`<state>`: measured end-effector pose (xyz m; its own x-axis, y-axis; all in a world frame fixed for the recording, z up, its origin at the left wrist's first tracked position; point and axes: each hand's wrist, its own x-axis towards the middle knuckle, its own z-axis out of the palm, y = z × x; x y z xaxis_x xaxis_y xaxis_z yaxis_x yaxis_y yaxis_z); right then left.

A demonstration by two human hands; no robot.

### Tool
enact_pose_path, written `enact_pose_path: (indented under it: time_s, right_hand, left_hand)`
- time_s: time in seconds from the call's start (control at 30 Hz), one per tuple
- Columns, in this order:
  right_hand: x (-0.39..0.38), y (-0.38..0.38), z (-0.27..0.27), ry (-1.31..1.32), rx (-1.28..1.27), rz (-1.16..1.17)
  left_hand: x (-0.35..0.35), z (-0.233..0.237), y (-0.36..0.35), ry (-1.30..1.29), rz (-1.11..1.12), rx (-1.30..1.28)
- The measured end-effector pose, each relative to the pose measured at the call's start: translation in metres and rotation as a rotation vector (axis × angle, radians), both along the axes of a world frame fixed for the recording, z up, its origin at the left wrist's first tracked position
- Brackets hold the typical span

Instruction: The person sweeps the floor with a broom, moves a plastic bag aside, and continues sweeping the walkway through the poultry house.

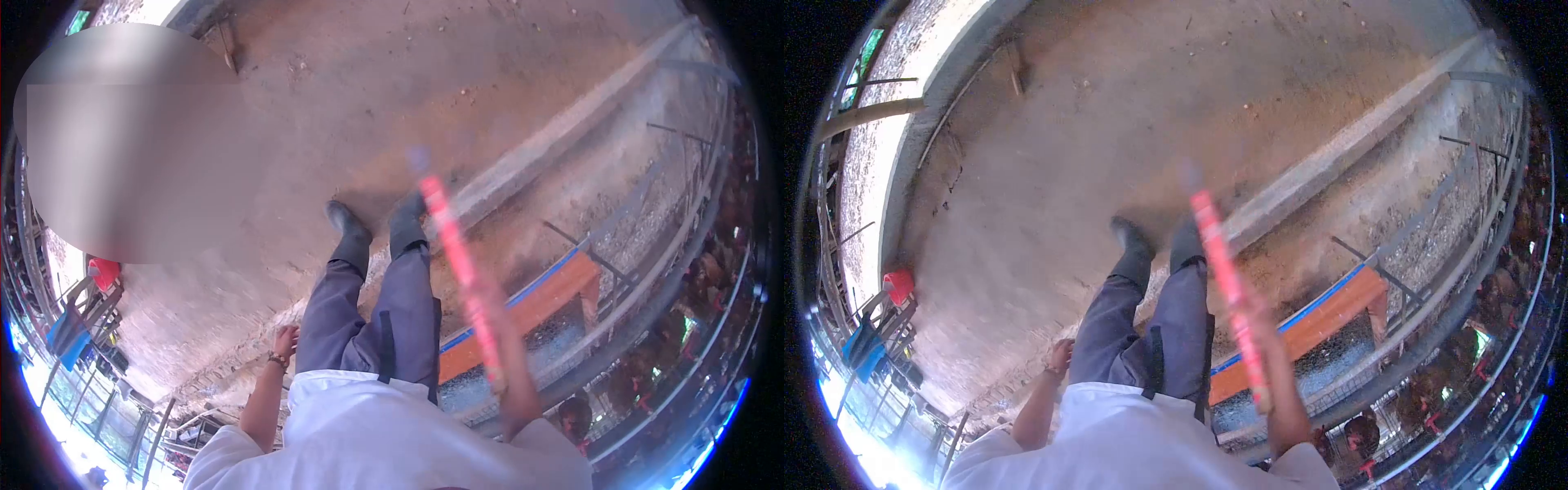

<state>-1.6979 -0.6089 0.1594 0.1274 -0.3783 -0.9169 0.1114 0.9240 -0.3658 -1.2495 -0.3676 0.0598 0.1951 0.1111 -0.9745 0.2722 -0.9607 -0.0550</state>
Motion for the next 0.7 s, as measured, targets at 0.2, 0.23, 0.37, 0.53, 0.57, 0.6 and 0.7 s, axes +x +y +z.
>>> enact_pose_path:
  time_s: [0.2,0.23,0.37,0.53,0.57,0.6,0.7]
  right_hand:
    - [-0.066,0.017,-0.083,0.158,0.018,0.237]
    - [-0.104,-0.014,-0.094,0.270,-0.039,0.146]
    - [-0.203,-0.099,-0.115,0.557,-0.231,-0.095]
    - [-0.154,-0.091,-0.013,0.390,-0.210,-0.265]
    - [-0.148,-0.074,-0.001,0.323,-0.063,-0.234]
    - [-0.139,-0.055,0.010,0.170,0.007,-0.183]
    - [-0.112,-0.015,0.007,-0.144,0.078,0.199]
  left_hand:
    - [-0.025,-0.049,0.017,-0.045,-0.149,-0.335]
    - [-0.031,-0.039,0.013,-0.030,-0.057,-0.304]
    - [-0.051,-0.013,0.012,-0.016,-0.132,-0.222]
    - [-0.086,-0.020,0.005,-0.010,-0.481,-0.283]
    - [-0.094,-0.022,0.004,-0.007,-0.513,-0.283]
    - [-0.102,-0.020,-0.004,-0.007,-0.533,-0.284]
    - [-0.115,-0.018,-0.023,-0.015,-0.587,-0.290]
